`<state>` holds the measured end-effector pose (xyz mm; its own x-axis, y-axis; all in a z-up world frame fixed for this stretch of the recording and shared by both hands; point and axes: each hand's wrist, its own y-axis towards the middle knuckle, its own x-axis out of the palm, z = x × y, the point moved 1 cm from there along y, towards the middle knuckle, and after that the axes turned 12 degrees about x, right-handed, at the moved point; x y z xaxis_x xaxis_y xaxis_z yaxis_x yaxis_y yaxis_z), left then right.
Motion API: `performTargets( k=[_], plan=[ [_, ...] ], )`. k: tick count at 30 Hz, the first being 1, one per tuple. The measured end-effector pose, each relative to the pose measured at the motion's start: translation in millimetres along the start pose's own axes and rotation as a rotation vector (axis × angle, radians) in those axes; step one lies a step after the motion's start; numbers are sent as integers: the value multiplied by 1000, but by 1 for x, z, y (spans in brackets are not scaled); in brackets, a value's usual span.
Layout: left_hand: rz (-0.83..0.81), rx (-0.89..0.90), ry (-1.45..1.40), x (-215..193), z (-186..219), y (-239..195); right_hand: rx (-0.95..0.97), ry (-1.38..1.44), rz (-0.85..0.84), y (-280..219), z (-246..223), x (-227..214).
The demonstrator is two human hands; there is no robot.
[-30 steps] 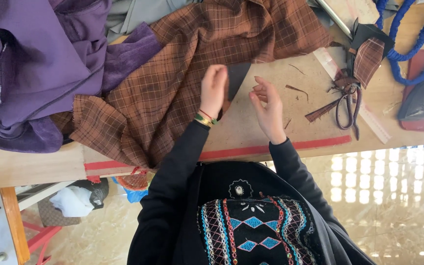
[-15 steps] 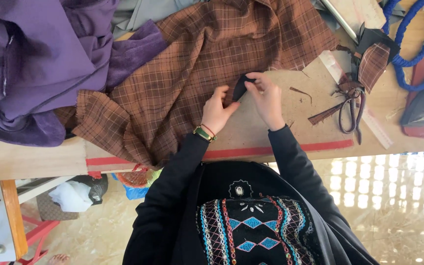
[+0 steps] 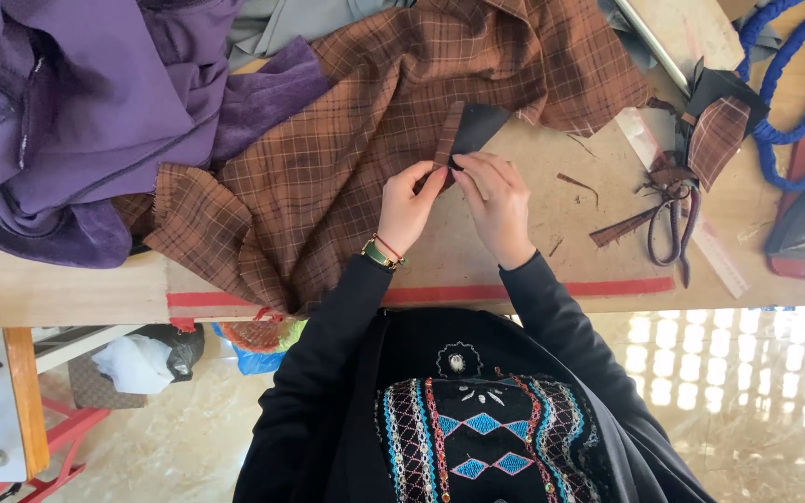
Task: The person is cutting out specific pattern pieces from a brown plaid fabric using scissors, following pre-drawn chalk lines on a large work table.
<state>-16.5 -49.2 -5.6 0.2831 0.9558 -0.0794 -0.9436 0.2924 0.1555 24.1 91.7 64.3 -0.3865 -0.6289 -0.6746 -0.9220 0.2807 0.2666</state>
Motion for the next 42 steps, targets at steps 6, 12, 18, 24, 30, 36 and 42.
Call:
performTargets(
  k=[6, 12, 18, 24, 30, 36, 42],
  plan=[
    [-11, 170, 198, -1, 36, 7, -30, -80, -34, -1, 0, -4],
    [-77, 347, 403, 4, 28, 7, -82, -235, -32, -5, 14, 1],
    [-41, 199, 235, 2, 34, 9, 105, 28, -39, -2, 15, 2],
    [4, 91, 130, 0, 38, 9, 306, 389, -134, 2, 11, 0],
    [6, 109, 177, -1, 39, 13, 245, 267, -127, 8, -1, 0],
    [4, 181, 189, -2, 28, 13, 207, 207, -141, 11, 6, 5],
    [37, 164, 152, -7, 25, 14, 257, 309, -173, 12, 8, 12]
  ],
)
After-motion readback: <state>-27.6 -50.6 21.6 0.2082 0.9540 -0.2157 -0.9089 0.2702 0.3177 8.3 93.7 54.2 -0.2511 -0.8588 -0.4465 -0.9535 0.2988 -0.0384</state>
